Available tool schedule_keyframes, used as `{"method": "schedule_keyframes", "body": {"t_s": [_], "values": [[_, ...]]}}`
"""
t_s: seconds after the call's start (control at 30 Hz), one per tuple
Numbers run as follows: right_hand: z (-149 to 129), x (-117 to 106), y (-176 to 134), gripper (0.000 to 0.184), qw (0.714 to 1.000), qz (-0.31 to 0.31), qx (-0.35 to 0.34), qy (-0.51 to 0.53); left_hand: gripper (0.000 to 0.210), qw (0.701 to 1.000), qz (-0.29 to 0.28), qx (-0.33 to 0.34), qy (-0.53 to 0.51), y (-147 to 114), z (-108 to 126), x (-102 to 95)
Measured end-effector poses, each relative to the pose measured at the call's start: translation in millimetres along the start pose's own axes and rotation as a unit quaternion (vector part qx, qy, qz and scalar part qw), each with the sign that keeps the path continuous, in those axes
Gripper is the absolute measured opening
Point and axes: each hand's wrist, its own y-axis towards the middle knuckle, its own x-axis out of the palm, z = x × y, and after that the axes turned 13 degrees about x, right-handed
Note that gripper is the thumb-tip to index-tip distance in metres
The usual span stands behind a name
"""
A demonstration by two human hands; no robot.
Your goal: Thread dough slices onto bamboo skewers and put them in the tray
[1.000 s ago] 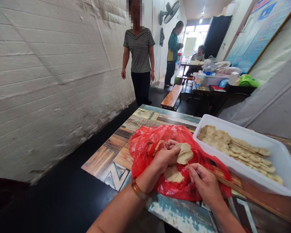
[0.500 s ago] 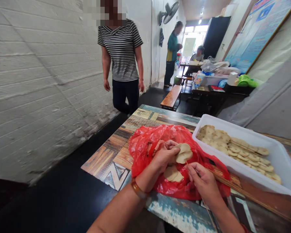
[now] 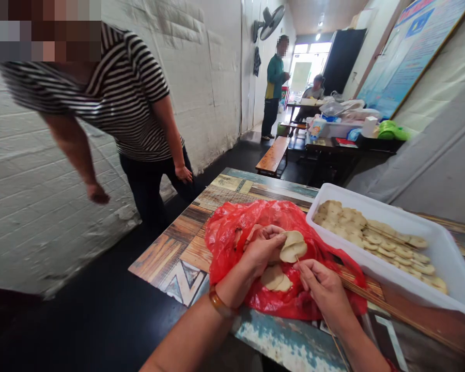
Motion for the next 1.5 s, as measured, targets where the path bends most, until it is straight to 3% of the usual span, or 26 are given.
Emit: {"method": "schedule_keyframes", "body": {"t_s": [0.5,0.8,1.27,1.5], "values": [[18.6,-0.1,7.3,0.036,1.000,0.018,-0.015,0.018,0.020,0.999,0.020,0.023,0.024,3.3,-8.1,-3.0],[22.7,0.6,7.7,0.048,1.000,0.024,0.001,0.016,0.021,0.999,0.027,0.023,0.006,4.2,-14.2,-6.8],[23.2,1.7,9.6,0.041,1.000,0.004,0.001,0.014,0.023,0.995,0.008,0.035,0.093,1.8,-8.5,-2.8],[18.3,2.7,8.0,0.032,1.000,-0.002,-0.003,0.006,0.027,0.998,0.021,0.017,0.065,0.3,-2.1,-1.7]]}}
